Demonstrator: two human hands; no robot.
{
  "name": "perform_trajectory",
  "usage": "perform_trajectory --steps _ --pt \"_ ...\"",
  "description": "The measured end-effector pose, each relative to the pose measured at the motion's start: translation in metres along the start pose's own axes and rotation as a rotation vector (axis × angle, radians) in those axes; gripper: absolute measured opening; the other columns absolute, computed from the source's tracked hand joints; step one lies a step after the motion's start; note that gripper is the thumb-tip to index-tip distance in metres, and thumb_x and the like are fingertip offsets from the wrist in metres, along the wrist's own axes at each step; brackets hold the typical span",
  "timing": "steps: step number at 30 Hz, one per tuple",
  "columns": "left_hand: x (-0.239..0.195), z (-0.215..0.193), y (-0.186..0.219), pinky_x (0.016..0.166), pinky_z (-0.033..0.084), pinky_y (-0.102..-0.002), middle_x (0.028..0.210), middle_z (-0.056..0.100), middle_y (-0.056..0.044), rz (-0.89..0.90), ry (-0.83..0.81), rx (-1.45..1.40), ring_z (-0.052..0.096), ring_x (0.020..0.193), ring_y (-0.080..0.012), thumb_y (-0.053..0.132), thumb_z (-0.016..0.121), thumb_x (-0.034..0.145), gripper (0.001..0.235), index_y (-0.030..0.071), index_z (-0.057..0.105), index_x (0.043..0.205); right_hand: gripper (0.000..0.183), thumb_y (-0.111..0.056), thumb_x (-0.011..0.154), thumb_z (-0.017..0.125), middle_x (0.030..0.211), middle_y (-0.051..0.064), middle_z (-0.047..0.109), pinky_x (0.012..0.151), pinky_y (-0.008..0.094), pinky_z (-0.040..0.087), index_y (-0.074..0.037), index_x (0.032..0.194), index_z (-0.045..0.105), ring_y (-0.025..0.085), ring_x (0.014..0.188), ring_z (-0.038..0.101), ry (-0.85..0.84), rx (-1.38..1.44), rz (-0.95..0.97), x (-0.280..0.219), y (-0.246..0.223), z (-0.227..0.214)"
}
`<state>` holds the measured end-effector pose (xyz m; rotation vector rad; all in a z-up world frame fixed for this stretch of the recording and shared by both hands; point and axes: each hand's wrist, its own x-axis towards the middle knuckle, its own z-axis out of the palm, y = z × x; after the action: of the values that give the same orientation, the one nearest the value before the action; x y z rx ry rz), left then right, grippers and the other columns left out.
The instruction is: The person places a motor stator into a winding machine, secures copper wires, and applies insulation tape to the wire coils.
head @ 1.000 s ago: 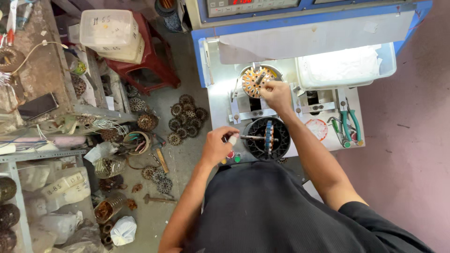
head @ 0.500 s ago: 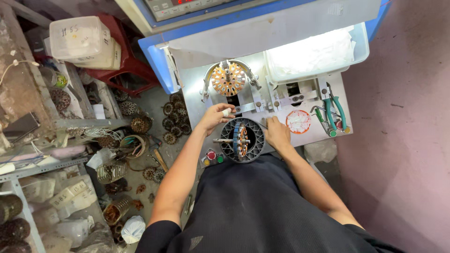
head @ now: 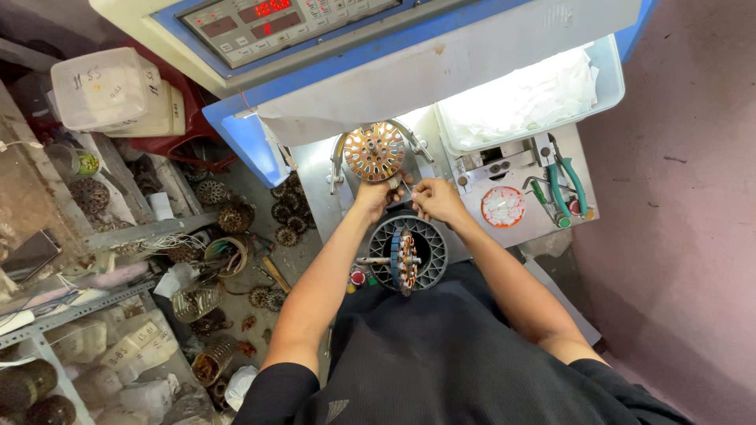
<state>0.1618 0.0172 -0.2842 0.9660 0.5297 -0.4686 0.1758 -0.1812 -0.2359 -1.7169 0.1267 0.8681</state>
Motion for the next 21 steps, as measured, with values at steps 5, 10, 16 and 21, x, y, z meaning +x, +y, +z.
perform_trajectory --steps 5,10,16,21 --pt "0.019 0.001 -0.002 0.063 0.060 -0.035 0.097 0.072 -0.012 0.129 0.341 -0.259 0.073 0.080 -0.0230 0.005 0.065 0.096 0.016 0.001 0.064 0.112 0.016 -0.004 0.094 0.071 0.080 0.019 0.072 0.053 0.032 0.061 0.010 0.098 0.065 0.022 0.064 0.074 0.157 0.252 -0.100 0.002 0.003 0.026" --pt "0.028 0.004 -0.002 0.066 0.064 -0.038 0.104 0.071 -0.009 0.099 0.445 -0.353 0.073 0.083 -0.0244 0.008 0.064 0.097 0.019 0.004 0.064 0.116 0.020 0.000 0.090 0.068 0.097 0.019 0.076 0.075 0.029 0.065 0.007 0.109 0.065 0.022 0.086 0.079 0.309 0.415 -0.184 0.003 0.017 0.033" --pt "0.033 0.006 0.002 0.064 0.065 -0.037 0.104 0.071 -0.009 0.046 0.498 -0.346 0.073 0.083 -0.0248 0.006 0.064 0.096 0.020 0.004 0.063 0.116 0.019 -0.001 0.091 0.073 0.108 0.020 0.077 0.082 0.028 0.063 0.007 0.108 0.070 0.021 0.095 0.078 0.399 0.231 -0.259 -0.001 0.015 0.042" --pt "0.031 0.006 0.004 0.062 0.063 -0.037 0.100 0.072 -0.009 -0.013 0.525 -0.371 0.073 0.080 -0.0261 0.008 0.062 0.097 0.018 0.005 0.063 0.115 0.018 -0.003 0.090 0.075 0.121 0.017 0.074 0.087 0.027 0.063 0.005 0.106 0.074 0.017 0.098 0.076 0.379 0.256 -0.367 -0.007 0.015 0.051"
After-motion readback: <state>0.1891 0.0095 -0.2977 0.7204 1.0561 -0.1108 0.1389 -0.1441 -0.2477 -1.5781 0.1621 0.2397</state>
